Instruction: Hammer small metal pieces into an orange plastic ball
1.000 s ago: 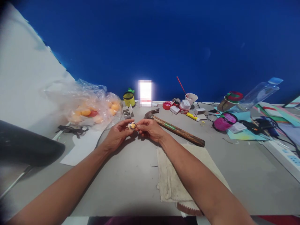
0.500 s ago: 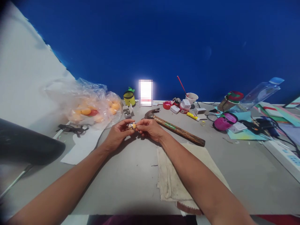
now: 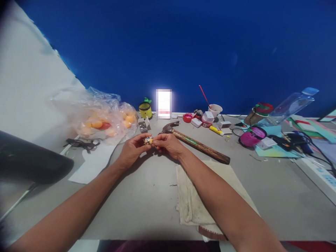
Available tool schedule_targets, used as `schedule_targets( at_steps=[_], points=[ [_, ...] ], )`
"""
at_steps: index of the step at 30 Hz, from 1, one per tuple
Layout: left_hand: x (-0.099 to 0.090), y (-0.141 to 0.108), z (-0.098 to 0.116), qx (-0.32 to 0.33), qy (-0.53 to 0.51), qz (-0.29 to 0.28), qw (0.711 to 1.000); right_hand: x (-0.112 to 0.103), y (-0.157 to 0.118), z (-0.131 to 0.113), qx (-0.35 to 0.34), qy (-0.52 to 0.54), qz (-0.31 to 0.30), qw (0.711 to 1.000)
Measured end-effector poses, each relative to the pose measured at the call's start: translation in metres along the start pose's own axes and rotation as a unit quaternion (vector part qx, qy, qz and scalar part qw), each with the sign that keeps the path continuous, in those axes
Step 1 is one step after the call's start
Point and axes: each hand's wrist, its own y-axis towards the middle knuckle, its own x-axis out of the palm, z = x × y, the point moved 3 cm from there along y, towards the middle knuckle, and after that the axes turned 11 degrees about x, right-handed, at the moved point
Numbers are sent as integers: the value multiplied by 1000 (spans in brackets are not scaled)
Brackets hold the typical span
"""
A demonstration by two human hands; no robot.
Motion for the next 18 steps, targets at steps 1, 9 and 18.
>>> schedule_targets(
  at_steps=[1,9,18],
  points=[
    [0,0,0,2,4,4,1000,0,0,0,-2,0,0,1000],
    [2,0,7,9,28,27,999,3,0,2,-14,-8,19,1000],
    [0,-2,4,22,73,32,997,10,0,2,-92,-64,51,992]
  ],
)
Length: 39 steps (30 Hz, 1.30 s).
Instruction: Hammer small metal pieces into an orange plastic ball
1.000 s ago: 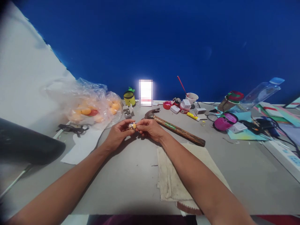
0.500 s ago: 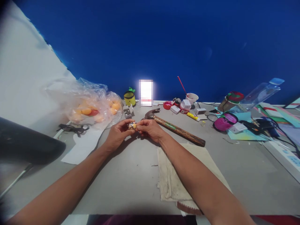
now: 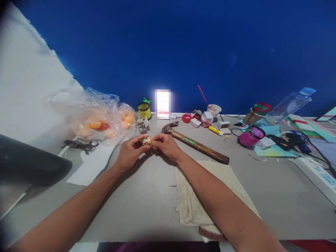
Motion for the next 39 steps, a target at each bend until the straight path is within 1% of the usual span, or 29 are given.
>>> schedule_targets(
  at_steps=[5,9,14,19,23,27,29,32,36,39],
  points=[
    [-1,0,0,6,32,0,999,4,-2,-2,-32,-46,10,998],
    [-1,0,2,14,52,-4,999,6,-3,-1,-32,-53,10,998],
    [1,-1,5,14,52,-6,999,7,-2,-1,-44,-74,11,996],
    [3,-3,7,9,49,12,999,9,-4,-4,-61,-91,26,994],
    [3,-3,6,10,46,38,998,11,-4,-5,-53,-92,29,994],
    [3,-4,4,8,45,46,998,10,-3,-5,-51,-97,33,993],
    [3,-4,2,-7,29,45,999,10,-3,-6,-53,-97,30,993],
    [5,-5,-1,-44,-31,36,998,8,-2,-6,-37,-78,15,996],
    [10,-5,-4,-84,-128,-4,988,4,-1,-3,2,-13,-2,1000],
    [12,-5,-6,-95,-175,-24,980,2,0,-1,27,39,-24,999]
  ],
)
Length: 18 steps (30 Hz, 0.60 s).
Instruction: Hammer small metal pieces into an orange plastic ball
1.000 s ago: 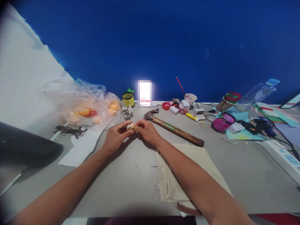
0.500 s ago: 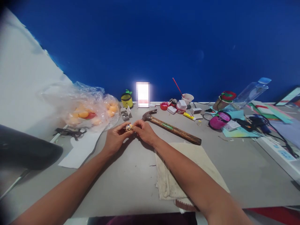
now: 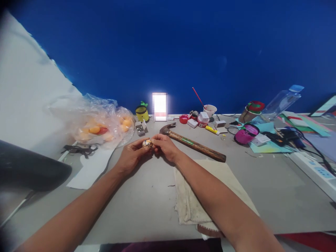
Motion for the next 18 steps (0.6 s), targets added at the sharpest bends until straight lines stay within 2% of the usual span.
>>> schedule_targets(
  at_steps=[4,10,13,18],
  points=[
    [-2,1,-3,-6,-18,-17,1000,1,-2,-3,-11,-15,-9,1000],
    [-1,-2,-2,13,28,-23,999,4,-5,-5,-28,-83,55,995],
    [1,-2,-2,4,6,-30,1000,3,-3,-3,-20,-59,40,997],
    [6,-2,2,-15,-45,-80,996,-2,1,1,3,14,0,1000]
  ],
)
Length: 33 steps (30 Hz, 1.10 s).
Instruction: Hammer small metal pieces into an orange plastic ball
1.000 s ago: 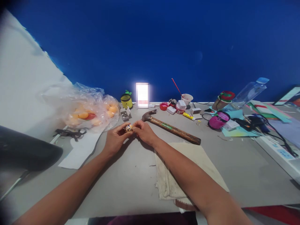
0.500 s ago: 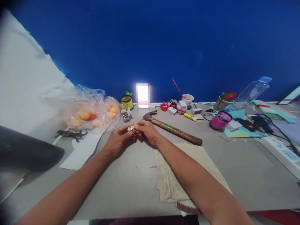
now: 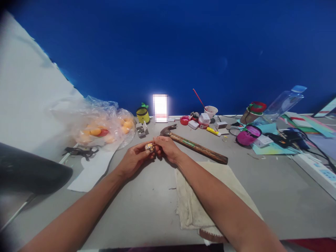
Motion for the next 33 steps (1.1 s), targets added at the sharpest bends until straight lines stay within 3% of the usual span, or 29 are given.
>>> schedule_targets(
  at_steps=[5,11,24,26,29,31,33],
  points=[
    [2,0,2,-4,1,0,1000,-1,-1,1,3,-27,1,1000],
    [-8,2,1,4,58,72,996,1,-3,1,8,-80,-4,997],
    [-8,2,5,-2,18,81,997,3,-4,3,7,-136,6,991],
    [-9,3,6,3,1,90,996,1,-3,1,-18,-175,29,984],
    [-10,3,7,6,-33,87,996,-10,-3,-12,-106,-274,138,946],
    [-9,2,8,5,-50,79,996,-21,-6,-24,-148,-358,254,886],
    [-8,2,8,6,-37,66,997,-32,-10,-34,-153,-453,355,803]
  ],
)
